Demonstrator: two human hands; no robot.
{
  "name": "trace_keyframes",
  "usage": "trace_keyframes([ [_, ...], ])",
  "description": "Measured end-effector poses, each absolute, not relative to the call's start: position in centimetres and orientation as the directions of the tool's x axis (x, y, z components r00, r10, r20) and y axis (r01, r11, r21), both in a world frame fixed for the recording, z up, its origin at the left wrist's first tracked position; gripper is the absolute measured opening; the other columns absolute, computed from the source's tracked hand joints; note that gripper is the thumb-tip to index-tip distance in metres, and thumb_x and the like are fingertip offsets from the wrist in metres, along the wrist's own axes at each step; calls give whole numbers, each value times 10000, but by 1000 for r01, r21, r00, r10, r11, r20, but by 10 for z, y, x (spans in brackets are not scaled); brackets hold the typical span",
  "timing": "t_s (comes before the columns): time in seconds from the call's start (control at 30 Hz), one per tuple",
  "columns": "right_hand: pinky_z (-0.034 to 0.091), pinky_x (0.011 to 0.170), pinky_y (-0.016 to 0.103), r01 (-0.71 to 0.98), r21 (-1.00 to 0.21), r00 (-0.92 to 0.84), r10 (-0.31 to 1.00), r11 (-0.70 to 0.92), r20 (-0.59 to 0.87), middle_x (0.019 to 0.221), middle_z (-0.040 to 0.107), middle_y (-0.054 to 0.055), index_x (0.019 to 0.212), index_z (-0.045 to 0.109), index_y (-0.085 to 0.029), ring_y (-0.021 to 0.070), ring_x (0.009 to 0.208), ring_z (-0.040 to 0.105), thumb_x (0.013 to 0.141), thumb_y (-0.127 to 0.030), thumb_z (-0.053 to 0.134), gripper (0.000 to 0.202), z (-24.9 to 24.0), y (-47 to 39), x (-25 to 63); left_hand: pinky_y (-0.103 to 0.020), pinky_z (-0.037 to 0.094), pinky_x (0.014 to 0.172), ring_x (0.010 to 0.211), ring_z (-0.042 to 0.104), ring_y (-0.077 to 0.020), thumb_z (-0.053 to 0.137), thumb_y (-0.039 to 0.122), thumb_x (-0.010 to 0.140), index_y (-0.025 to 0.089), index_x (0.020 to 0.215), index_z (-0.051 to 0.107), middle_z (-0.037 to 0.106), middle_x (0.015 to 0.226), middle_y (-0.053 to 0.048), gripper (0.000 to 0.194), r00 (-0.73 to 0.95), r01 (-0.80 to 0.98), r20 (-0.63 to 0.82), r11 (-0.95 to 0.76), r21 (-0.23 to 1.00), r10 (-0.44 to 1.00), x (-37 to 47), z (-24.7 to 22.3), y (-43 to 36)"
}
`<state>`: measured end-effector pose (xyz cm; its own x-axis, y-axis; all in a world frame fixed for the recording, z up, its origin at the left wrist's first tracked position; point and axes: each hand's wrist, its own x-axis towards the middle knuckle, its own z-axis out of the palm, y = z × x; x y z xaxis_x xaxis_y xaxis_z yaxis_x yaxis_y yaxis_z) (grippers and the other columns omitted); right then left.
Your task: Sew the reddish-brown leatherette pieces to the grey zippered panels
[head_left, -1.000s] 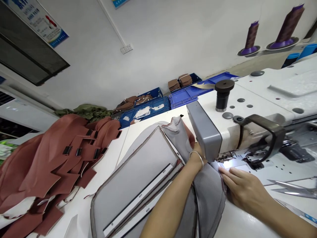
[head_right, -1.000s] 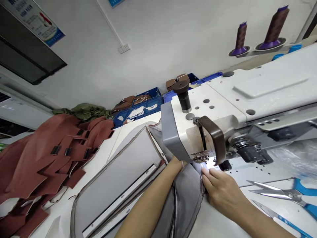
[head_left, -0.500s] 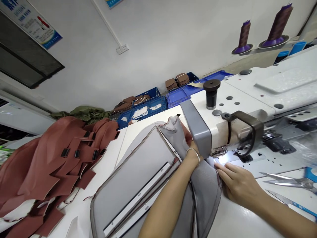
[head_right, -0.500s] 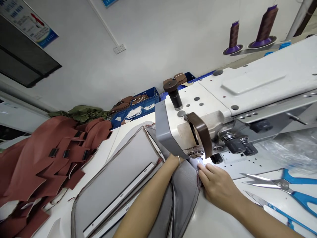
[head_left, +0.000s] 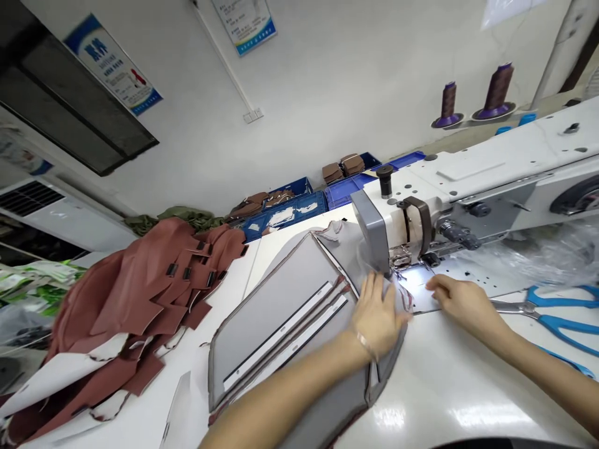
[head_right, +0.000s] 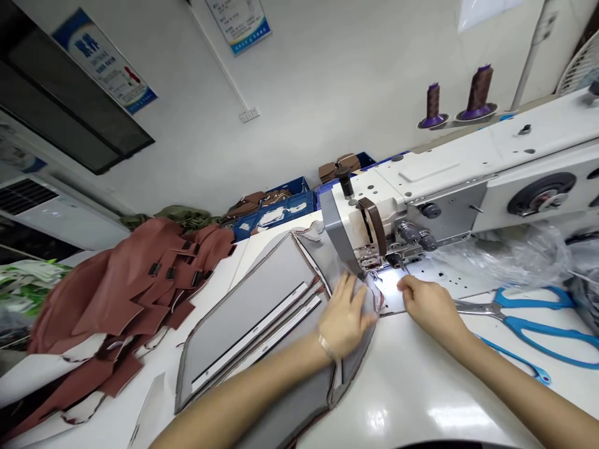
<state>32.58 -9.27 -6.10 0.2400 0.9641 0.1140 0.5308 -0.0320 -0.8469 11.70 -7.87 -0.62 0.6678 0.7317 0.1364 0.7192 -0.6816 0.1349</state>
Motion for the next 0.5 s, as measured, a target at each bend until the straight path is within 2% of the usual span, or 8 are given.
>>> trace_keyframes([
  [0.07,518,617,376,357,-928,187,981,-110,-45,639,663,46,702,672,-207,256,637,643,684,-307,578,138,-59,-103,324,-569,331,1025,1322,281,-394,591,596,771,97,1366,408,348,1426,-215,798,701,713,58,-701,-18,711,88,-7,-127],
  [0.1,539,641,373,252,-957,153,982,-146,-109,679,680,56,734,683,-198,254,667,658,689,-348,605,175,-58,-109,320,-574,373,973,1258,371,-389,584,524,803,119,1389,385,433,1352,-217,740,688,721,0,-685,-105,725,74,-8,-147],
  [0.17,559,744,372,36,-979,96,976,-199,-195,846,705,99,882,690,-162,255,788,675,709,-445,638,335,-54,-121,307,-495,472,815,1042,541,-324,503,307,874,216,1437,318,582,1122,-161,600,602,752,-131,-615,-239,788,51,-3,-168],
  [0.23,537,854,367,-151,-964,60,972,-217,-228,976,689,132,997,664,-128,251,893,663,712,-511,661,477,-48,-128,289,-386,484,677,881,586,-281,498,175,832,274,1464,242,612,986,-120,689,534,747,-283,-602,-283,797,37,14,-167],
  [0.33,512,909,350,-341,-922,70,973,-184,-220,996,674,139,963,655,-112,245,938,644,678,-560,698,533,-38,-125,262,-313,433,586,749,591,-257,626,159,681,227,1469,229,632,955,-120,885,611,633,-509,-760,-146,606,34,64,-142],
  [0.37,520,890,347,-380,-910,93,972,-166,-216,977,675,135,922,656,-114,244,929,642,666,-564,708,520,-36,-120,254,-302,409,562,683,577,-237,628,149,661,212,1457,265,640,902,-104,876,648,609,-523,-789,-79,553,39,84,-133],
  [0.43,547,804,345,-422,-896,163,960,-140,-226,888,679,123,826,648,-119,236,857,645,650,-535,727,458,-36,-110,242,-284,364,523,577,517,-197,602,110,647,176,1379,412,616,742,-55,759,709,599,-500,-799,54,498,56,118,-121],
  [0.5,551,689,336,-425,-895,244,935,-135,-257,763,667,90,766,628,-122,200,730,640,680,-481,720,380,-40,-104,237,-264,336,500,535,454,-163,568,62,642,128,1199,574,543,631,-18,561,742,580,-518,-795,178,426,80,134,-119],
])
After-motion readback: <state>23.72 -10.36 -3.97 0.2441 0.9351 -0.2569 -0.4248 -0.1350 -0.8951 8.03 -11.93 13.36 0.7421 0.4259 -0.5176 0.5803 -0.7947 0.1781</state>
